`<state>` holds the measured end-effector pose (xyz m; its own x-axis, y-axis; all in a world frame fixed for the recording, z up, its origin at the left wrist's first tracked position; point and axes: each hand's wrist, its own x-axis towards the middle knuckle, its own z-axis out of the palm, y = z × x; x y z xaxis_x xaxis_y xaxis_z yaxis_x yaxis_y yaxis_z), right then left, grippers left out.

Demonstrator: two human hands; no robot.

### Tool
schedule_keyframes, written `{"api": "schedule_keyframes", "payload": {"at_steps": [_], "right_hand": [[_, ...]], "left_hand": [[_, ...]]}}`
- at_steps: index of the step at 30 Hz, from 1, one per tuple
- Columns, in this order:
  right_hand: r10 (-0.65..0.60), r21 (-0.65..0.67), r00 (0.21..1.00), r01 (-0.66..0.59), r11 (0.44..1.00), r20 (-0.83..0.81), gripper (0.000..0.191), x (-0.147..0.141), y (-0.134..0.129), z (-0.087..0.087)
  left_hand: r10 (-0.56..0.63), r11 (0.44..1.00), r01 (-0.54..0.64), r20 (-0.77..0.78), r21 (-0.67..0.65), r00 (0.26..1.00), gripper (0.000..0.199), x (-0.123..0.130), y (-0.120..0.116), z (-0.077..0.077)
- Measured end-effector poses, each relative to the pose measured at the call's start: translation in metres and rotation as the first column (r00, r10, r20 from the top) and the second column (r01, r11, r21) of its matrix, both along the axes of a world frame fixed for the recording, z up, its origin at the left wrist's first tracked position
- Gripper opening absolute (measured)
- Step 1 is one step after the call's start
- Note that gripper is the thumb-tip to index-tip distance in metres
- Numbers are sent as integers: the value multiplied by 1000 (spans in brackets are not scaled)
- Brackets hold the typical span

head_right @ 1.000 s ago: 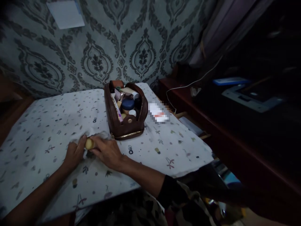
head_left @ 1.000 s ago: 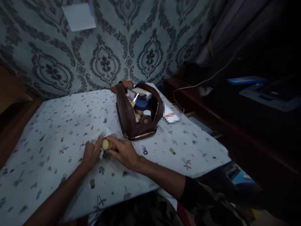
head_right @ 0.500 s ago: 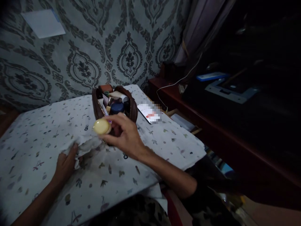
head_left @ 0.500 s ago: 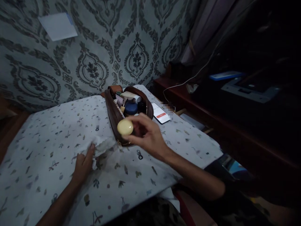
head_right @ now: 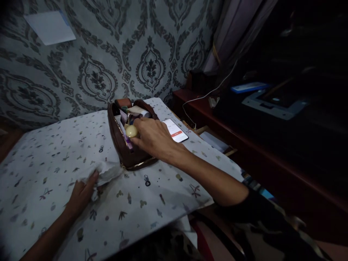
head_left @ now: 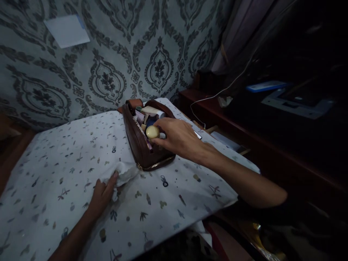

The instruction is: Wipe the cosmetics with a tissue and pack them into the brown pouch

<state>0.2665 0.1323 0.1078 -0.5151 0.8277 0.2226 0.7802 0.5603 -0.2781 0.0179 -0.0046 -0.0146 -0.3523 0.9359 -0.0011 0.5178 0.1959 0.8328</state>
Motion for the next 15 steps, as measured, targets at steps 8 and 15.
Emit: {"api": "schedule_keyframes", "payload": {"at_steps": [8,15], "right_hand": [[12,-85,989,0,996,146,25,-6,13,7],[53,-118,994,-42,992,96,35,-4,16,9]], "left_hand": [[-76,997,76,5,20,997,49,3,1,4],[-50,999,51,44,-20,998,50,0,0,-1]]}}
